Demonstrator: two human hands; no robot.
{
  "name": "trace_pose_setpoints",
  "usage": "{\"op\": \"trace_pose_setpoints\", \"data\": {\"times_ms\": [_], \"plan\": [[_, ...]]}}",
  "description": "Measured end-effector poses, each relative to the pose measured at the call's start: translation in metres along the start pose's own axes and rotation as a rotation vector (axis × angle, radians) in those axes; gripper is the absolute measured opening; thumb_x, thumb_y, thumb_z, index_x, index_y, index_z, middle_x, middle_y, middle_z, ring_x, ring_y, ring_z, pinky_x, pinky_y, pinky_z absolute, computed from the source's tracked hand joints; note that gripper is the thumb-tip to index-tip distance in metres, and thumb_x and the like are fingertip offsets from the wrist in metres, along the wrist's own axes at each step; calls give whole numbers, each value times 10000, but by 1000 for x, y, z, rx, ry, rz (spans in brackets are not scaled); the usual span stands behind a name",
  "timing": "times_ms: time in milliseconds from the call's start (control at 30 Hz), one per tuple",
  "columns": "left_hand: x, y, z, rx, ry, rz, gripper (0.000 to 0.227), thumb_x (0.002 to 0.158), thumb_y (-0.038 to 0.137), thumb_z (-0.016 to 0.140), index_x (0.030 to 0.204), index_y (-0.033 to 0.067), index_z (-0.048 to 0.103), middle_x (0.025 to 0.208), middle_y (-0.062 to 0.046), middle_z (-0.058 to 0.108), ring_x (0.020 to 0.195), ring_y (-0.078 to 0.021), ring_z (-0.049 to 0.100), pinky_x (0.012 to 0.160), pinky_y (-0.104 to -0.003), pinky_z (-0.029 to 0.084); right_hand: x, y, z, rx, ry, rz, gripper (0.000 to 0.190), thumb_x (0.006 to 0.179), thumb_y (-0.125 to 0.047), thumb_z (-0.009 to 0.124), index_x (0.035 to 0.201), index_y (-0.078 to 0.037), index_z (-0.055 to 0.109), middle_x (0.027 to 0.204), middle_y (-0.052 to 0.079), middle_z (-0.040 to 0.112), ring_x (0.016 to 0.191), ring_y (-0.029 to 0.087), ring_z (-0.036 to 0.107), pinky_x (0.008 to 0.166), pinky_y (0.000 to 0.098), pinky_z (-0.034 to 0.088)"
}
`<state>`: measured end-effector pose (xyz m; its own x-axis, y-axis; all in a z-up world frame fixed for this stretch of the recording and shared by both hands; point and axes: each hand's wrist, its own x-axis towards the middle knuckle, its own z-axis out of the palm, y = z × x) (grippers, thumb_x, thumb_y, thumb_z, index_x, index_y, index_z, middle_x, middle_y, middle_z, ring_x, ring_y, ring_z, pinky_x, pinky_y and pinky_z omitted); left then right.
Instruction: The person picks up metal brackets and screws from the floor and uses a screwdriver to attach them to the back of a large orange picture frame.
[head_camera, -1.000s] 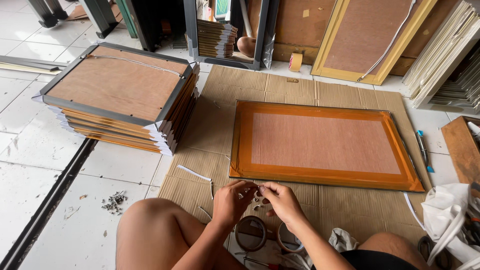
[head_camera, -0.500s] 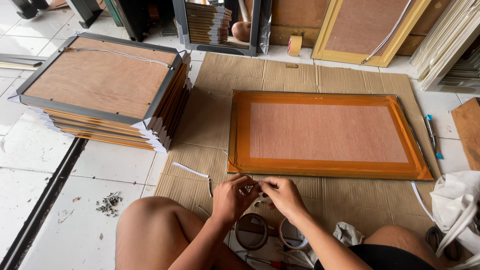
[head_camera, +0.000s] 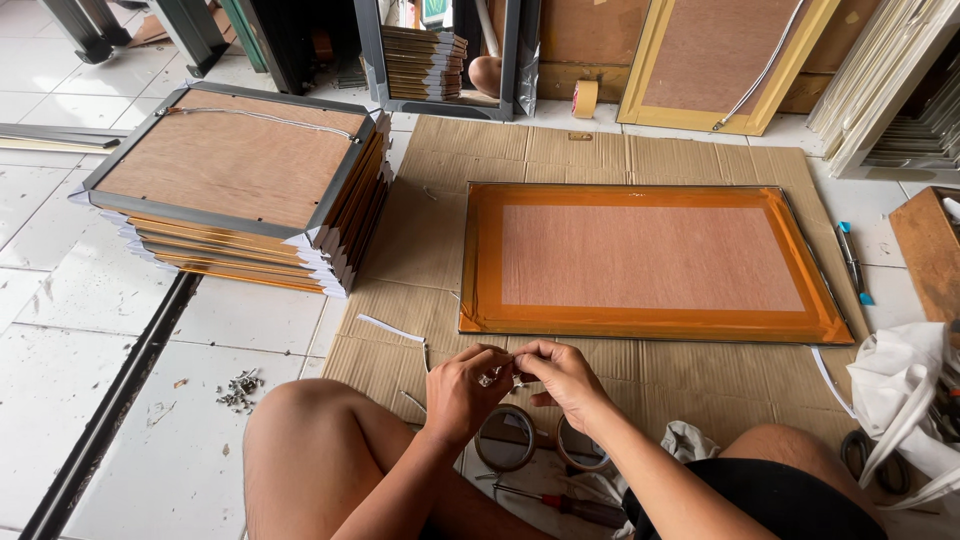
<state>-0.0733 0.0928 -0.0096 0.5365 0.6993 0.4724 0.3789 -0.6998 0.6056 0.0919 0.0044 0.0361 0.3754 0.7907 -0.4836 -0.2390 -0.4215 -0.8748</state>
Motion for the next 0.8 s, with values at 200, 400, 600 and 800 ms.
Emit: {"op": "trace_pose_setpoints", "data": {"times_ms": [200, 400, 600, 800], "plan": [[5, 7, -12, -30, -33, -241, 32, 873, 402, 858, 857, 374, 859, 724, 68, 781, 726, -292, 801, 679, -411, 615, 7, 14, 11, 58, 73, 2, 133, 936, -228, 817, 1045, -179, 876, 941, -31, 779, 910, 116, 737, 616, 262, 645], [13, 3, -8, -319, -167, -549, 99, 889, 329, 804, 851, 295, 889, 572, 23, 755, 588, -200, 722, 683, -327, 558, -5, 2, 15, -40, 88, -50, 152, 911, -194, 815, 1037, -141, 880, 885, 10, 736, 883, 131, 725, 586, 290, 661], [25, -1, -10, -411, -220, -728, 86, 886, 268, 811, 894, 245, 893, 532, -7, 728, 538, -171, 684, 669, -280, 546, 8, 2, 24, -58, 96, -5, 176, 948, -222, 793, 1072, -138, 885, 917, 36, 770, 888, 154, 748, 599, 318, 683], [42, -8, -12, -245, -237, -700, 122, 916, 300, 807, 985, 280, 906, 631, -32, 785, 663, -286, 755, 727, -408, 575, 37, 10, 26, 9, 65, 120, 294, 980, -293, 719, 1157, -106, 859, 1024, 114, 841, 871, 233, 797, 612, 354, 695]]}}
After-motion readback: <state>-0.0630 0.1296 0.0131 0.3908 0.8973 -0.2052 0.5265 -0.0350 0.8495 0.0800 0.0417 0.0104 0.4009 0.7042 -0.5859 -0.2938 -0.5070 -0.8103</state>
